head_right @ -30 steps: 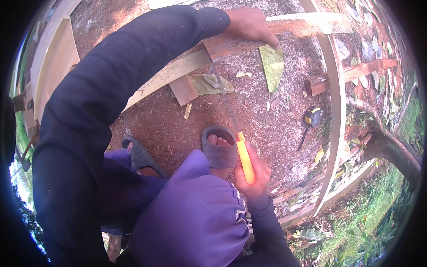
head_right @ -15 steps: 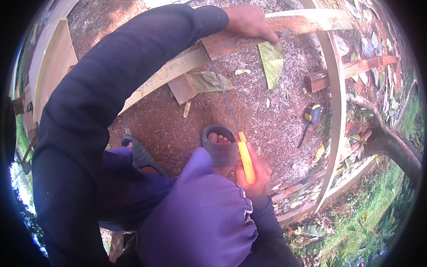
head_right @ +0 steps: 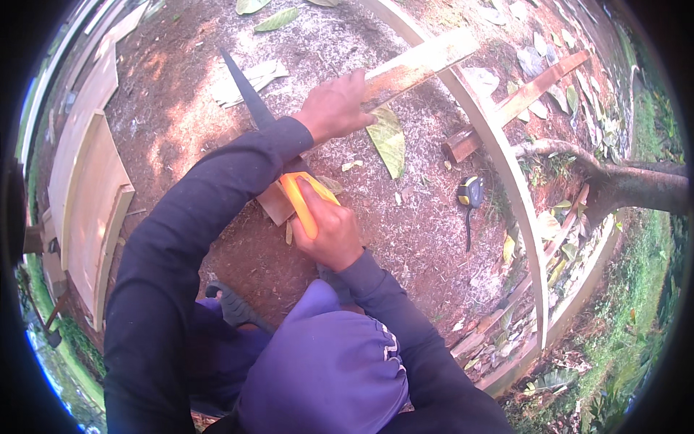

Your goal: The person uses a hand saw to cut a wooden plank placed on a makeshift support. They adjust the wood, saw through it, and then inspect the cut piece before setting it aside.

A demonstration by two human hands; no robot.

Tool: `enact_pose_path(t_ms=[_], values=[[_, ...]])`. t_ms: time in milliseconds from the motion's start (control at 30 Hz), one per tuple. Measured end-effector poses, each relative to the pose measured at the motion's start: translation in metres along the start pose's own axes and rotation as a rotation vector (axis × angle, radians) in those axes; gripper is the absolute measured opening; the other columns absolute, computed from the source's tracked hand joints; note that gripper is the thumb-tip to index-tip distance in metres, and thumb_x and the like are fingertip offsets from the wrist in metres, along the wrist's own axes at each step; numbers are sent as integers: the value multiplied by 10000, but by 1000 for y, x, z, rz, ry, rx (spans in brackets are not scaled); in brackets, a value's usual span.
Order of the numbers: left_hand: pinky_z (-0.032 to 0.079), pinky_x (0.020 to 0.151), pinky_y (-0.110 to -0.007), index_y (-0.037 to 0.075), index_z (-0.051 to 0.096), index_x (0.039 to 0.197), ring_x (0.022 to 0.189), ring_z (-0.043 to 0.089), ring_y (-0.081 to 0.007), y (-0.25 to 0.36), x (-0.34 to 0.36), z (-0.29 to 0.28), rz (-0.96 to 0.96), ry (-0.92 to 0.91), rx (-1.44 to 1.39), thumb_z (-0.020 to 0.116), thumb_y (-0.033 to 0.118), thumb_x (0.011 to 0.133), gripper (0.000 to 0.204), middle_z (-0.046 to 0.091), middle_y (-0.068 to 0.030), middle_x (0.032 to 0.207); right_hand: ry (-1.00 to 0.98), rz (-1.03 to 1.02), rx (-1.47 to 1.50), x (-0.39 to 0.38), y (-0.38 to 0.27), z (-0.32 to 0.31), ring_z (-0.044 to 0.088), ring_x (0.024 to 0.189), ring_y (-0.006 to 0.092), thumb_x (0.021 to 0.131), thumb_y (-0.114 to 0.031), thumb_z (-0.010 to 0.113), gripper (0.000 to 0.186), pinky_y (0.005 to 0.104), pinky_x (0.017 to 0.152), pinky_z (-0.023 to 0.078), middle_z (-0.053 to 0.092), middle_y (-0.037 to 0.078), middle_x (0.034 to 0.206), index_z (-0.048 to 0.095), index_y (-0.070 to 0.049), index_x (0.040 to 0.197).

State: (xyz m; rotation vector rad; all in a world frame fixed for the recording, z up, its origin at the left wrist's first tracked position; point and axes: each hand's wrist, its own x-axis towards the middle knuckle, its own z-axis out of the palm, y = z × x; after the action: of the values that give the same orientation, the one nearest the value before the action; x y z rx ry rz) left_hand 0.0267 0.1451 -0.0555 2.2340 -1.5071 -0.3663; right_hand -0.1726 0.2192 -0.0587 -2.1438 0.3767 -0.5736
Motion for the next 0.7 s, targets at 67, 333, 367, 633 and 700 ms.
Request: enact_pose_path(t_ms=[67,333,367,633,700], values=[[556,876,-515,-45,563,1106,978,707,-445,3,3,-2,-29,-3,-24,765,370,846,530,691,-278,1024,37,-52,-28,2,-3,2,751,797,360,773,-91,697,589,438,719,613,741,254,988,620,40,1343],[580,725,-480,-75,596,1002,795,731,-354,-7,7,-100,-29,73,133,763,353,845,486,688,-267,863,25,-41,21,-6,-2,6,747,799,367,765,-46,684,618,444,721,606,735,251,955,601,54,1369],[582,702,-466,-80,603,993,766,732,-329,-17,4,-113,-45,91,166,769,354,841,489,685,-262,841,29,-30,45,-5,-2,7,747,797,371,769,-46,684,619,444,720,606,735,254,967,598,55,1374],[560,793,-425,-80,510,1240,879,715,-317,-121,-39,-190,-402,360,245,792,428,852,698,699,-272,985,111,108,278,-1,23,-18,777,832,234,838,0,658,521,335,723,591,767,224,1057,644,28,1358],[574,728,-425,-91,636,1061,778,726,-275,-178,-71,-192,-458,441,334,808,405,838,571,710,-240,887,107,112,361,0,22,-15,774,894,219,851,8,651,505,329,769,588,768,217,1092,645,38,1355]])
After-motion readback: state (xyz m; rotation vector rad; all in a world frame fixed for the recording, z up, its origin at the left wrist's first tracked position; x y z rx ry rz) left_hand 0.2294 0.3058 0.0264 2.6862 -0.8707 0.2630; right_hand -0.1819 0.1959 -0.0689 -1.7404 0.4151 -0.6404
